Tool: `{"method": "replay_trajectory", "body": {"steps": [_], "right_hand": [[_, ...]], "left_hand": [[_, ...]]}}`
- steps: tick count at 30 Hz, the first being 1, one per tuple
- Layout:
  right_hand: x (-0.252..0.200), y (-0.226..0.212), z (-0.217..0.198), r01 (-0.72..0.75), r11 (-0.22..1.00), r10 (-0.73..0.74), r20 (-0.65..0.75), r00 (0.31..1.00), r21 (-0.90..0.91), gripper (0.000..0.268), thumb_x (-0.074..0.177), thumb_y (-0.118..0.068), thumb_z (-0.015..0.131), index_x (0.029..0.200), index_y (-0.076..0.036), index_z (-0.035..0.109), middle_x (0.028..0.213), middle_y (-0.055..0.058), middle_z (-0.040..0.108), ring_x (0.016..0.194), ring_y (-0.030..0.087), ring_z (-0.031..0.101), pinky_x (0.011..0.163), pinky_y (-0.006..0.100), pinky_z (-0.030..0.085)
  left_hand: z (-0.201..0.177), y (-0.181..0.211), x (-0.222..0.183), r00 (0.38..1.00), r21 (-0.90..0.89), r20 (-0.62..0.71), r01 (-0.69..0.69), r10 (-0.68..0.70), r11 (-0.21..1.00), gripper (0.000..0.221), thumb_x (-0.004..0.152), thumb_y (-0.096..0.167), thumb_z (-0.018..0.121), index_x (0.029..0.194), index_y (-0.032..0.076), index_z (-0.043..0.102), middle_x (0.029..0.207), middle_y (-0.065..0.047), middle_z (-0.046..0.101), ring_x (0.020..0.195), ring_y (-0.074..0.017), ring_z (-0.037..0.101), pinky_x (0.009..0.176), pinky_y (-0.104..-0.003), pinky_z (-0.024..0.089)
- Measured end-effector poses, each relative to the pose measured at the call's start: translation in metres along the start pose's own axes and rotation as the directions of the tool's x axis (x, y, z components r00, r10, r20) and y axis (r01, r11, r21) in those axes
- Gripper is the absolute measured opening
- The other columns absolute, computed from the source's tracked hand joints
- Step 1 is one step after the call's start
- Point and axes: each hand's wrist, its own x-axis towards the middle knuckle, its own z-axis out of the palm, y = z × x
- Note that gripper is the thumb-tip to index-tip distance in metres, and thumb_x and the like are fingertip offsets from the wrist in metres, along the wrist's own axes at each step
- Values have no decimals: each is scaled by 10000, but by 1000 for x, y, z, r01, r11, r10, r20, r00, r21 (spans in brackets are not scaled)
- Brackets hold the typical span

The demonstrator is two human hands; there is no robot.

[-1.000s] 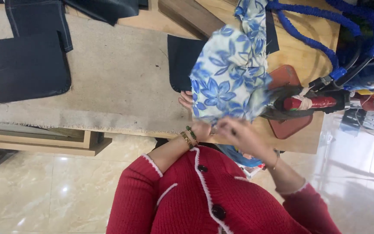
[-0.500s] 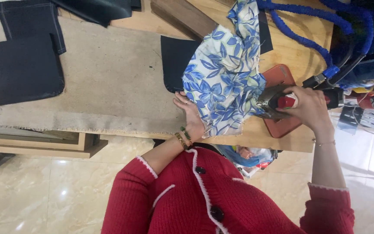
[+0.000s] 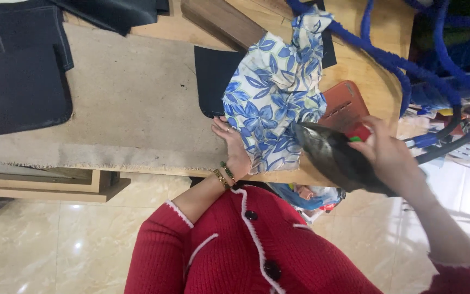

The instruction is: Ironing various pieces of fabric and organizing them on a workbench in a sewing facility.

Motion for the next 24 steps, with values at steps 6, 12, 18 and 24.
{"method": "replay_trajectory", "body": {"steps": [6, 12, 18, 24], "right_hand": [[27, -15, 98, 197, 851, -327, -198, 924, -486, 384, 1046, -421, 556, 1347, -186, 522, 935, 143, 693, 718, 339, 760, 663, 432, 608], [32, -50, 89, -17, 983, 2, -84, 996, -184, 470, 1050, -586, 462, 1224, -151, 487, 792, 257, 719, 833, 466, 739, 779, 558, 562], [31, -52, 105, 52, 960, -108, -194, 975, -274, 451, 1045, -563, 502, 1225, -149, 518, 713, 226, 705, 760, 426, 753, 730, 493, 579], [35, -57, 114, 191, 918, -283, -235, 930, -347, 368, 1019, -509, 572, 1193, -185, 578, 730, 168, 724, 762, 334, 769, 709, 404, 593]], "left_hand": [[-17, -18, -15, 999, 1, -14, 46, -46, 999, 505, 1011, 90, 276, 1429, -111, 476, 1471, -312, 495, 1419, -486, 420, 1116, -703, 371], [-15, -19, -12, 998, -156, -55, -27, 19, 987, 497, 1018, 87, 265, 1403, -162, 457, 1453, -377, 467, 1396, -581, 381, 1089, -786, 313], [-10, -26, -15, 990, -237, -122, -98, 71, 967, 479, 1012, 77, 295, 1388, -167, 462, 1419, -397, 490, 1368, -619, 384, 1057, -807, 316], [-14, -72, -39, 972, -264, -190, -189, 141, 946, 570, 1003, 268, 493, 1457, -74, 442, 1517, -292, 446, 1439, -513, 358, 1111, -693, 325]]}}
